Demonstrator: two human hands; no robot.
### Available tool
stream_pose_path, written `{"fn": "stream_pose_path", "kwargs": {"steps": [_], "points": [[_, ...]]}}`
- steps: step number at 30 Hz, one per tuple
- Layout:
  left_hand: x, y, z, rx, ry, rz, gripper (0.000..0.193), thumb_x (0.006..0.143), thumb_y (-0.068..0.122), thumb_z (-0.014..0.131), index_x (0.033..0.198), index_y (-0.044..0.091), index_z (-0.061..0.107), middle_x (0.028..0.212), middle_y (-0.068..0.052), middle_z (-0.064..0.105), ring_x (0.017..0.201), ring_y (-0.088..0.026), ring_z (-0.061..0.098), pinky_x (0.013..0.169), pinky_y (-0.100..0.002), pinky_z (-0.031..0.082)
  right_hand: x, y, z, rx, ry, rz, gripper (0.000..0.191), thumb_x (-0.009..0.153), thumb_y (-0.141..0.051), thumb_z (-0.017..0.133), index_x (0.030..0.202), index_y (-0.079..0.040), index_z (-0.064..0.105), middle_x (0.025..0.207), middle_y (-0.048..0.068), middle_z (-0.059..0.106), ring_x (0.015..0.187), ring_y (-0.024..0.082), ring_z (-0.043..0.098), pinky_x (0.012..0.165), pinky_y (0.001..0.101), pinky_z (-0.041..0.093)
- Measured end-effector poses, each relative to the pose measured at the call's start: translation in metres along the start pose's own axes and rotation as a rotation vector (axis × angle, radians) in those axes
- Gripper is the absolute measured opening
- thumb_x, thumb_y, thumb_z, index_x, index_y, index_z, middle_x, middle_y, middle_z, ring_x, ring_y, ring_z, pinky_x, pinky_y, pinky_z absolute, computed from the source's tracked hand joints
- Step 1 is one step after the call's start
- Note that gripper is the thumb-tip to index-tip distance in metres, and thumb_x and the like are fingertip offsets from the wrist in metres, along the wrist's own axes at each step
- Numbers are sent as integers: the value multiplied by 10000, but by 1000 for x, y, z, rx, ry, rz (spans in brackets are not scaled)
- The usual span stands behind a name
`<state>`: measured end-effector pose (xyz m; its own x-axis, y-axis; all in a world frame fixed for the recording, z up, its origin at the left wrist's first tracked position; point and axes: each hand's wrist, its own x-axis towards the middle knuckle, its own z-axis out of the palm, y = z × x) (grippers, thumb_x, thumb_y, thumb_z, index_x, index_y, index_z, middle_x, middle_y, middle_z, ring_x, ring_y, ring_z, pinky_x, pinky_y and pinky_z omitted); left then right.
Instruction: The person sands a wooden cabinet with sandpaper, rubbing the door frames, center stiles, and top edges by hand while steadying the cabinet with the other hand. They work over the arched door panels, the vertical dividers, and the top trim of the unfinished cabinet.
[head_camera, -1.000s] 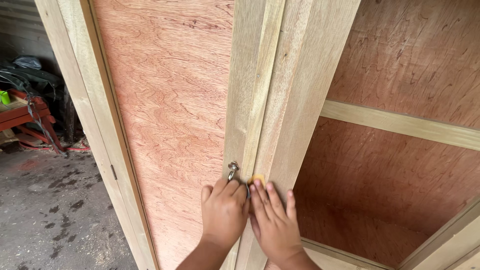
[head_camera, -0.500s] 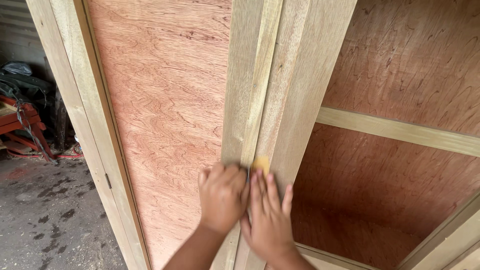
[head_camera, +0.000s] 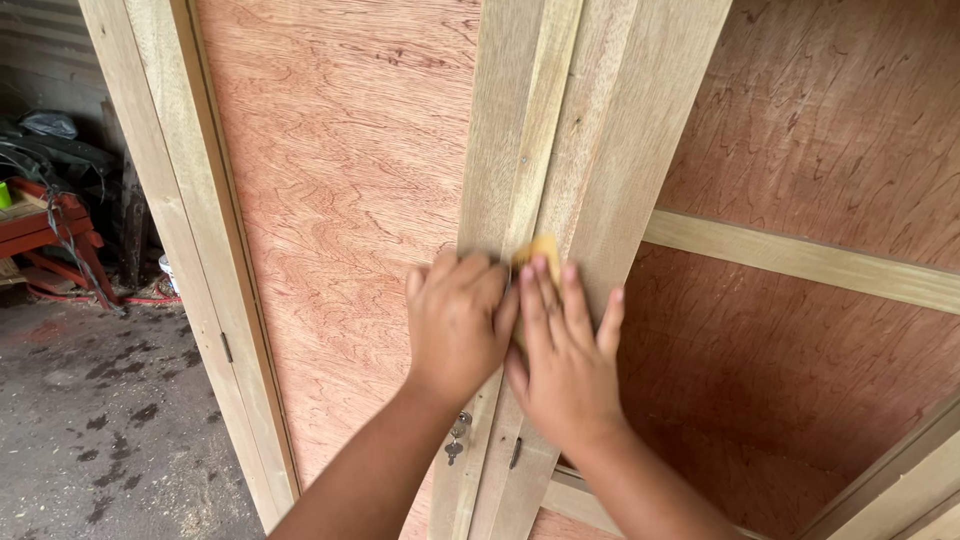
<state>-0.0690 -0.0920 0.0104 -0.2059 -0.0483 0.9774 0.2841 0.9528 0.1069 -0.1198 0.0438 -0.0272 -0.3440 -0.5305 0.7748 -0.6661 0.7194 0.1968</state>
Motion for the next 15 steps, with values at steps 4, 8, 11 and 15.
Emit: {"fn": "stream_pose_path", "kwargs": {"steps": [4, 8, 11, 15], "points": [[-68, -13, 8, -27, -92, -26, 72, 835, 187, 733, 847, 119, 714, 975, -23, 643, 933, -248, 562, 800, -443, 374, -61, -11, 38, 22, -57, -47, 822, 927, -410, 542, 1578, -23, 224, 1658, 120, 228, 1534, 295, 175, 1172, 670, 10], [-134, -27, 19, -35, -160, -31, 99, 793, 195, 754, 859, 128, 720, 1057, -79, 584, 989, -309, 521, 856, -457, 399, -115, -19, 75, 8, -64, -112, 813, 923, -433, 553, 1557, -8, 273, 1646, 135, 262, 1523, 266, 196, 1172, 651, 39], [-165, -31, 25, -2, -183, -12, 131, 769, 196, 754, 876, 127, 720, 1109, -101, 572, 1012, -334, 514, 864, -464, 400, -139, -24, 92, 36, -44, -134, 847, 911, -459, 577, 1558, 5, 288, 1652, 148, 270, 1537, 255, 193, 1189, 629, 51], [-173, -29, 28, 25, -158, -13, 143, 741, 189, 747, 872, 140, 720, 1127, -95, 581, 1024, -339, 506, 870, -470, 402, -138, -32, 92, 41, 59, -144, 889, 888, -496, 589, 1561, 5, 296, 1661, 133, 244, 1548, 238, 174, 1195, 617, 47]]}}
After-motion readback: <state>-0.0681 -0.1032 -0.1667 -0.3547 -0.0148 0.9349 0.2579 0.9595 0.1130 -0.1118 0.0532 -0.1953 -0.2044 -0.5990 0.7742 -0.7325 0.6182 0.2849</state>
